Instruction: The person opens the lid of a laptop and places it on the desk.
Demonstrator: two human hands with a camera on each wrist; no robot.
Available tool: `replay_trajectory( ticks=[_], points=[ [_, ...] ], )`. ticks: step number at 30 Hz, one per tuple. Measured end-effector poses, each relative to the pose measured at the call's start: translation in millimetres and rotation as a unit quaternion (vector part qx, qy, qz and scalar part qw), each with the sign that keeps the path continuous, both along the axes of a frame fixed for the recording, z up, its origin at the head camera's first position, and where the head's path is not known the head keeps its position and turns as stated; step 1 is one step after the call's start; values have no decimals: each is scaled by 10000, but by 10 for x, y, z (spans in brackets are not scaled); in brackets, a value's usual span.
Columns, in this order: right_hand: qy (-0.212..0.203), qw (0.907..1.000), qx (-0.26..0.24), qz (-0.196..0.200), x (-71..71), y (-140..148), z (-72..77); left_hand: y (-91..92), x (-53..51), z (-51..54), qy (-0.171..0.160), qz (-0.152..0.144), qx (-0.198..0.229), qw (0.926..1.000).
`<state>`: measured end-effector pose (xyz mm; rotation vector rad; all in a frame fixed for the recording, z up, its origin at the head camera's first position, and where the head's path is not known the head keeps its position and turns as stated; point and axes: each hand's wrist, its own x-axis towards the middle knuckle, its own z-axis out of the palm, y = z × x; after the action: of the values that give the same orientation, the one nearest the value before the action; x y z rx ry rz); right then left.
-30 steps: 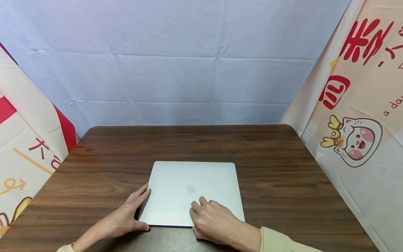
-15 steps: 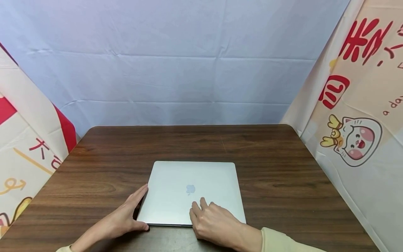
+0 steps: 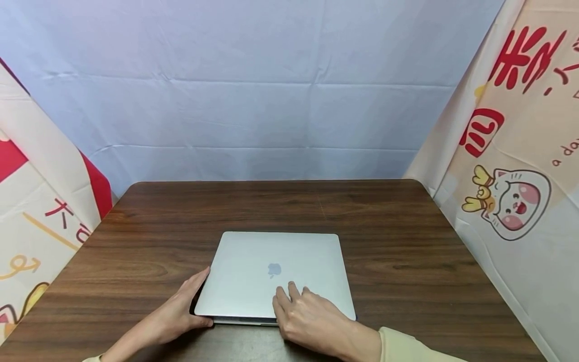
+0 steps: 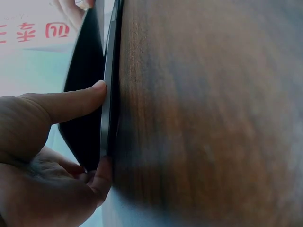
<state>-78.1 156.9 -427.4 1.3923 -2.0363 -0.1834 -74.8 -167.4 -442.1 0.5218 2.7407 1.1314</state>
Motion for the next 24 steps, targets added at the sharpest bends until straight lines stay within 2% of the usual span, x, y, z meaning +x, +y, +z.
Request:
replay_trajectory(
  ticks=[7, 16, 24],
  points=[
    [55, 9999, 105, -60, 3, 26, 64, 7, -8, -13, -108, 105, 174, 9997],
    [139, 9999, 58, -2, -24, 55, 168, -41, -34, -37, 137, -230, 182, 9995],
    [108, 9998, -154, 69, -71, 53, 271, -46, -34, -1, 19, -192, 152, 9997]
  ],
)
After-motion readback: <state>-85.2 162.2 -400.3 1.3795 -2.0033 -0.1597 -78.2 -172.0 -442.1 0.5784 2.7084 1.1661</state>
